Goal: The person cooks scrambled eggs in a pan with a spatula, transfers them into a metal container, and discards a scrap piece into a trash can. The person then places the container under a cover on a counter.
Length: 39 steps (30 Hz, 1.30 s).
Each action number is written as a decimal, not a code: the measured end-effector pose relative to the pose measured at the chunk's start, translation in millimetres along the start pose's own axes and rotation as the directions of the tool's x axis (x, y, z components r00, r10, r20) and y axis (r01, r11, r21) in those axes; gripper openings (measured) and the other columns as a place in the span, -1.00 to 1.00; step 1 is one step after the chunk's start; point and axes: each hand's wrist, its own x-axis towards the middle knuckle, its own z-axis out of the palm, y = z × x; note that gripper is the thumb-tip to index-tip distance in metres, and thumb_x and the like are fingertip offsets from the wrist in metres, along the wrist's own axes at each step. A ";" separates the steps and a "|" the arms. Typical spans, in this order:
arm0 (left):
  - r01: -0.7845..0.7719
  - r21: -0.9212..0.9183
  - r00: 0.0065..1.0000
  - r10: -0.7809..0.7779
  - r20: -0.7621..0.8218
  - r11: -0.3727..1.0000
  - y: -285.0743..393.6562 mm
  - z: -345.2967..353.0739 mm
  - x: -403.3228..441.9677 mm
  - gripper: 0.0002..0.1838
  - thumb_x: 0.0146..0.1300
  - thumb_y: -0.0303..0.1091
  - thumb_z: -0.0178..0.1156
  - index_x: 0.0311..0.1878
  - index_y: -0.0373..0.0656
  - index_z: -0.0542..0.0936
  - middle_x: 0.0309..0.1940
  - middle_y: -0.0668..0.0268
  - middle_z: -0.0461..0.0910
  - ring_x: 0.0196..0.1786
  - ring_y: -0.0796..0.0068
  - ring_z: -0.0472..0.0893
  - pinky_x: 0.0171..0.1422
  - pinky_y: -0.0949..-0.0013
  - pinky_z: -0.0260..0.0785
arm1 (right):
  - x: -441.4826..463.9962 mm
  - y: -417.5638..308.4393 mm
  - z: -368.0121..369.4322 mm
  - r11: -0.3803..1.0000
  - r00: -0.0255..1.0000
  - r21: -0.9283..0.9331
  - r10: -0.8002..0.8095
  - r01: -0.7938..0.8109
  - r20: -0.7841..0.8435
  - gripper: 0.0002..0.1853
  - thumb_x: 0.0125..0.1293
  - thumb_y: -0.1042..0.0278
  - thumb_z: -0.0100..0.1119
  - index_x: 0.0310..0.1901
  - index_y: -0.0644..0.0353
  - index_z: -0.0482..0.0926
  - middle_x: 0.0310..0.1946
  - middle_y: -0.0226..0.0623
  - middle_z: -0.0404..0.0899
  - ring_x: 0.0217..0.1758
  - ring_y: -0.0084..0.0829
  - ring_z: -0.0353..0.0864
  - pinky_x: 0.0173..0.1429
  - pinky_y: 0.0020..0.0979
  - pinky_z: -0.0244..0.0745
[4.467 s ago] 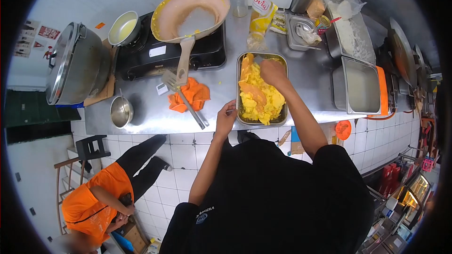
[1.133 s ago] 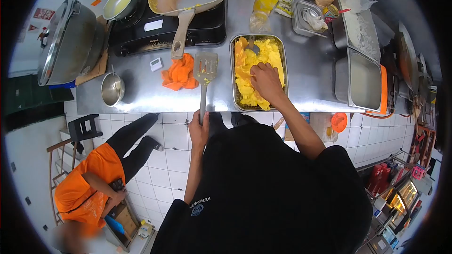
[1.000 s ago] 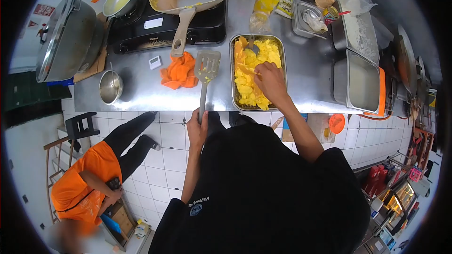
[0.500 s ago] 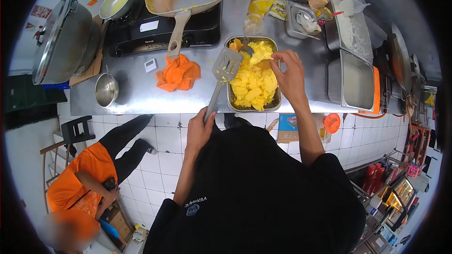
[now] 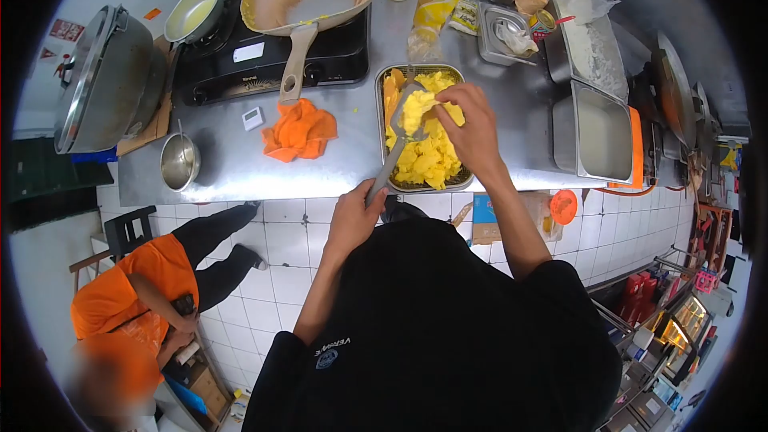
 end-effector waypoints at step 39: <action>0.201 -0.228 0.980 -0.198 0.034 0.953 -33.4 -29.5 -25.3 -0.67 0.40 -0.23 0.19 0.13 -0.18 0.61 -0.56 0.47 0.49 -0.56 0.75 0.36 -0.48 0.56 0.20 | 26.0 65.1 7.7 0.933 0.934 -0.126 0.348 -0.337 0.084 -0.67 0.28 0.22 0.27 -0.03 0.26 0.60 -0.37 -0.08 0.67 -0.31 -0.13 0.66 -0.14 -0.25 0.52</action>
